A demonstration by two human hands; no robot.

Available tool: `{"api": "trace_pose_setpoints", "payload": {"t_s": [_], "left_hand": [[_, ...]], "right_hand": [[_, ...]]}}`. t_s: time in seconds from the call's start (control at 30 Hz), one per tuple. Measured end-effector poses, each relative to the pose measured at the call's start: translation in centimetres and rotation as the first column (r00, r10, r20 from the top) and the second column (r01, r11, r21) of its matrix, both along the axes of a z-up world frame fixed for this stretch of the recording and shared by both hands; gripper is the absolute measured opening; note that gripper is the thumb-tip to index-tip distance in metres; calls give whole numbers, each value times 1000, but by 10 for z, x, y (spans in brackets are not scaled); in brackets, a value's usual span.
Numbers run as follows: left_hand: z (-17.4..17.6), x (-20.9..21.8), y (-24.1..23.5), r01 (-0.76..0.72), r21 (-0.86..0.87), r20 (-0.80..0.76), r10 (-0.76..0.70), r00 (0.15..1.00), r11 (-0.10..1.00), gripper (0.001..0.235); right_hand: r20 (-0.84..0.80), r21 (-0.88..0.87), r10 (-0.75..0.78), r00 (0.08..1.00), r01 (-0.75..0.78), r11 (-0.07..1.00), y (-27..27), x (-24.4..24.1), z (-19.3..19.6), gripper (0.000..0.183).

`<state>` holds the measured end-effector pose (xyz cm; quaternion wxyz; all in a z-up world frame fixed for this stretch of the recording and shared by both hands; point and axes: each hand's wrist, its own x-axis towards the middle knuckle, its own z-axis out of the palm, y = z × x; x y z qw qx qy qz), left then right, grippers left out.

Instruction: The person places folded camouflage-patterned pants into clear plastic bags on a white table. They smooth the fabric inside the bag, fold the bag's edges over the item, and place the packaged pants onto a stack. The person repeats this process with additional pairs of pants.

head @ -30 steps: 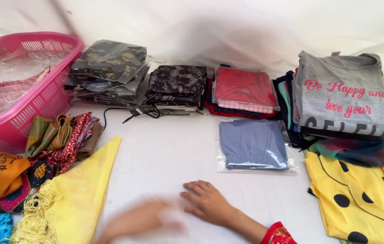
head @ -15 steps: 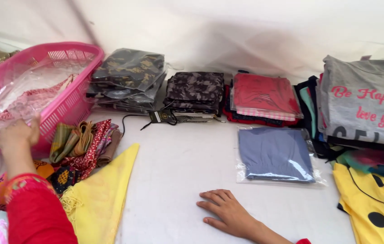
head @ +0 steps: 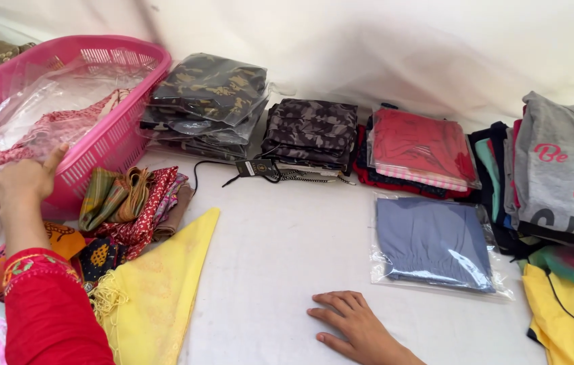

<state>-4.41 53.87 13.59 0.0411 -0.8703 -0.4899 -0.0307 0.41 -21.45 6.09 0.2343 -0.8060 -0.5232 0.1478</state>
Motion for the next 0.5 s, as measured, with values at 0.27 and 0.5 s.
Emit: {"api": "trace_pose_setpoints", "payload": {"t_s": [0.27,0.5], "left_hand": [[7,7,8,55,154,545,-131,828,987,56],[6,14,13,-25,-92,472,66,879,995,50]], "right_hand": [[-27,-73,-14,1000,12,997,2,1,-1,44],[-54,-126,-39,998,32,991,5,3,-2,48]]}}
